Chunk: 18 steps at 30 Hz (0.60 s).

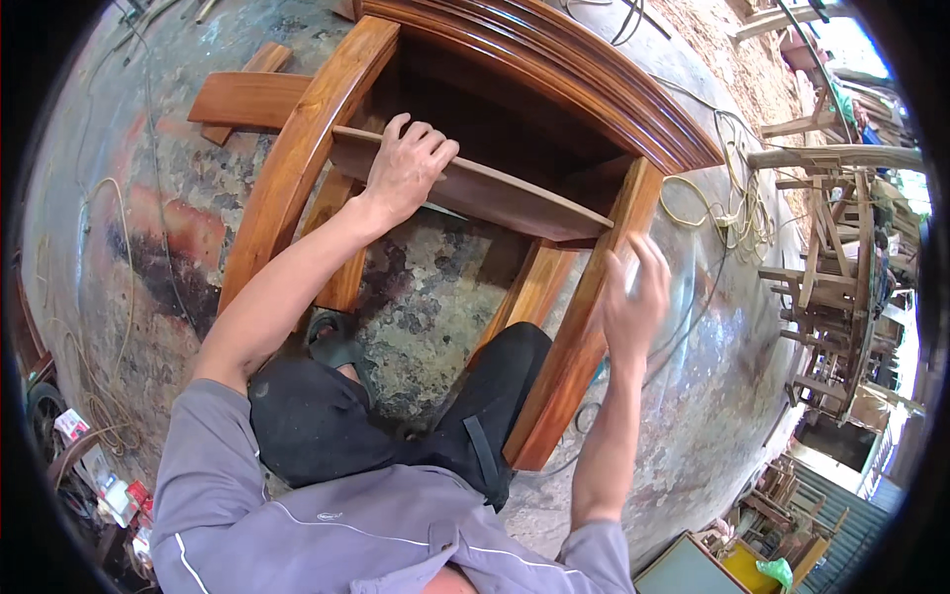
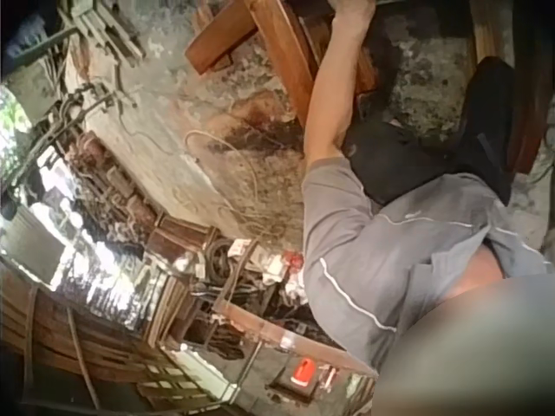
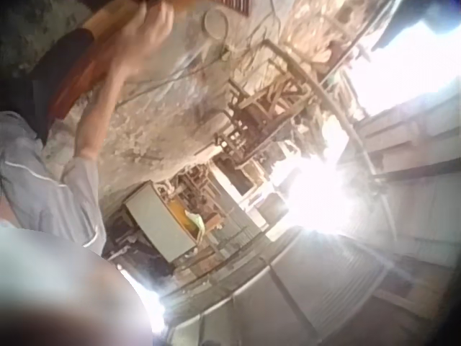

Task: Sanding a wooden board with an angle grinder and fitting it into a wooden furniture structure.

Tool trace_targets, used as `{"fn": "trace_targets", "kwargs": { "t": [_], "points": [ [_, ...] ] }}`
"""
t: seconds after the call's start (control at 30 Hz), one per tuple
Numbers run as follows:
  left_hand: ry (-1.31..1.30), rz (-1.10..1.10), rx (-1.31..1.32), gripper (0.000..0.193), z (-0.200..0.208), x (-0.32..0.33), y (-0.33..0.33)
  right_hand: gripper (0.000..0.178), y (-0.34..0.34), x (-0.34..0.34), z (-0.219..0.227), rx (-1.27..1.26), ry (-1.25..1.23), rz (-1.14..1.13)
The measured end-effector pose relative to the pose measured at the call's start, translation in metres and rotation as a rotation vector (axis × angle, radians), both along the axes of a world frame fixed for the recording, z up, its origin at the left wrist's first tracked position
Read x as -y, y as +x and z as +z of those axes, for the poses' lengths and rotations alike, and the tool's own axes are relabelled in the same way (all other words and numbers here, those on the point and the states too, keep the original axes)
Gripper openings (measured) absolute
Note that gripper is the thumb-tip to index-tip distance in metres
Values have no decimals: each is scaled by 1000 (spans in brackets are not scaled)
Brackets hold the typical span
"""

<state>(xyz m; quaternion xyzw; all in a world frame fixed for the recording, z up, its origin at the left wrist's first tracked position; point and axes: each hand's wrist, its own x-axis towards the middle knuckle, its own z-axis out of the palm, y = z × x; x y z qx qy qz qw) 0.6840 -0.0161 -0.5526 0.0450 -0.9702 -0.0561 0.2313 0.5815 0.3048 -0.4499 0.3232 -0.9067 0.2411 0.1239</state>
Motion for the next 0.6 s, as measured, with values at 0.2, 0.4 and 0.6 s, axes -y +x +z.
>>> {"fn": "trace_targets", "kwargs": {
  "t": [0.2,0.4,0.6],
  "points": [
    [-64,210,117,50,3,46,24,37,-42,30,-51,-102,417,48],
    [-131,129,298,25,20,61,34,23,-43,35,-57,-63,361,5],
    [-112,128,230,23,13,59,35,17,-46,36,-54,-48,321,0]
  ]
}}
